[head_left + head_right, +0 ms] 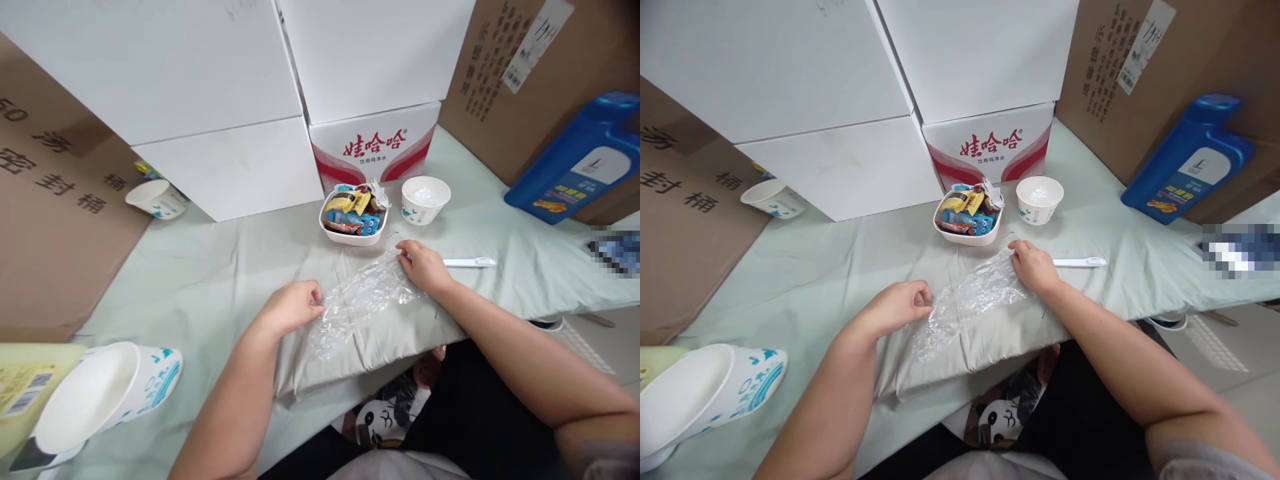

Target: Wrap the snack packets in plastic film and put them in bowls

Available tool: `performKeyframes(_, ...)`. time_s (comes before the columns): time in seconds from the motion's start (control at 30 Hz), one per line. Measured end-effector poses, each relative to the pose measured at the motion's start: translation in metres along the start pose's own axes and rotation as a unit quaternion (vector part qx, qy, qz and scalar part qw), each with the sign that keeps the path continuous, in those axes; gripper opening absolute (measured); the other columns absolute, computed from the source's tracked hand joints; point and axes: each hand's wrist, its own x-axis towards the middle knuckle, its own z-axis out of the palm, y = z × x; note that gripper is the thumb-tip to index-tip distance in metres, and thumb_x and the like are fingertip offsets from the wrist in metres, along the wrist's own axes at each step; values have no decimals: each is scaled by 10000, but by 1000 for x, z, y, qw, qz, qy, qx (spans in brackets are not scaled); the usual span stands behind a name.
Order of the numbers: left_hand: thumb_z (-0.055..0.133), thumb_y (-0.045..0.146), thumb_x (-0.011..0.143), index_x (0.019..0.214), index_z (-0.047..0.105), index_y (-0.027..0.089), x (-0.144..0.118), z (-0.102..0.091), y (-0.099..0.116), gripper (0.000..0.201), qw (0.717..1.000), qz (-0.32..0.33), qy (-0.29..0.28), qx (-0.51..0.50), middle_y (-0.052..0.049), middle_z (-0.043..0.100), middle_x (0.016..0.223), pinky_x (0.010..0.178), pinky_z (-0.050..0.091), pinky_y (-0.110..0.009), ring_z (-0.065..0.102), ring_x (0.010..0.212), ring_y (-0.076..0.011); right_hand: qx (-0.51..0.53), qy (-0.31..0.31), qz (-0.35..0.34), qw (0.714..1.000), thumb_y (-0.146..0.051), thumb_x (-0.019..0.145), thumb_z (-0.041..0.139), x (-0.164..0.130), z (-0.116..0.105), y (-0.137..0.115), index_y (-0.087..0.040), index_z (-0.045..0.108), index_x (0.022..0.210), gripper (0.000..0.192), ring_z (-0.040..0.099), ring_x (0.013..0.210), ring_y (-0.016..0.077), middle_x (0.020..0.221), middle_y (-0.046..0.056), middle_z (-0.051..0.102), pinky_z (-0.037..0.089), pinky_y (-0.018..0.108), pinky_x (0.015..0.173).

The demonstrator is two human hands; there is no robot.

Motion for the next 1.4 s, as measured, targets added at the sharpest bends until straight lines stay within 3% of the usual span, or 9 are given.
performKeyframes(0.13, 711, 313, 686, 958, 599, 217, -8, -5, 4, 309, 997, 4, 63, 47, -23, 664, 959, 709, 449, -304, 631, 877, -222, 5, 26, -18, 999, -234, 879, 507, 1, -9, 7, -188, 615, 1096, 246, 642, 818, 223, 1055, 103, 668, 497, 342, 715)
performKeyframes(0.23, 716, 289, 708, 1105, 575, 204, -16, -10, 4, 430, 985, 62, 152, 49, -62, 613, 1145, 908, 446, -361, 557, 1102, -263, 51, 83, -59, 993, -301, 910, 507, -1, -28, 10, -193, 643, 1006, 199, 633, 864, 231, 1009, 102, 669, 506, 374, 786)
performKeyframes(0.33, 647, 208, 763, 1128, 569, 207, -21, -10, 7, 373, 973, 130, 189, 34, -58, 602, 1182, 985, 419, -385, 521, 1151, -253, 100, 103, -143, 979, -338, 944, 488, -9, -47, 1, -203, 648, 999, 216, 606, 992, 247, 1006, 104, 670, 485, 408, 881)
performKeyframes(0.47, 539, 158, 839, 1053, 600, 209, -19, -3, 16, 228, 968, 183, 171, 6, -39, 628, 1112, 949, 446, -360, 556, 1090, -219, 138, 8, -249, 959, -337, 938, 528, -21, -53, -21, -207, 626, 1108, 236, 586, 1040, 243, 1095, 105, 661, 480, 416, 909)
performKeyframes(0.67, 560, 196, 862, 986, 646, 203, -6, 15, 26, 152, 981, 133, 139, 20, -39, 628, 1065, 867, 479, -331, 612, 991, -213, 148, -27, -228, 962, -380, 928, 543, -22, -47, -26, -179, 648, 1086, 277, 585, 984, 246, 1019, 120, 657, 491, 406, 858)
performKeyframes(0.9, 540, 171, 876, 1080, 632, 204, 2, 29, 28, 226, 980, 87, 144, 103, -54, 622, 1052, 820, 476, -320, 624, 938, -212, 81, -209, -321, 920, -564, 788, 669, -30, -47, -30, -214, 621, 1240, 574, 495, 1129, 298, 1230, 129, 588, 397, 486, 971)
performKeyframes(1.13, 479, 98, 872, 1041, 653, 204, 8, 29, 17, 265, 974, 90, 156, 137, -68, 631, 1030, 829, 482, -332, 595, 1001, -234, 16, -220, -293, 930, -303, 860, 615, -33, -39, -31, -215, 629, 1238, 389, 484, 1157, 292, 1277, 118, 577, 407, 474, 973)
performKeyframes(1.3, 433, 16, 845, 1073, 660, 189, 8, 28, 13, 365, 946, 106, 277, 131, -94, 656, 1048, 846, 499, -367, 583, 991, -254, 7, -206, -291, 934, -211, 879, 556, -37, -37, -40, -190, 644, 1214, 347, 494, 1144, 287, 1248, 130, 592, 424, 464, 968)
performKeyframes(1.4, 476, 98, 890, 1122, 639, 174, 2, 33, 27, 293, 928, 183, 310, 94, -98, 653, 1119, 954, 474, -377, 570, 1063, -241, 10, -208, -291, 934, -211, 882, 550, -37, -37, -42, -192, 644, 1217, 348, 497, 1141, 283, 1252, 130, 590, 421, 466, 974)
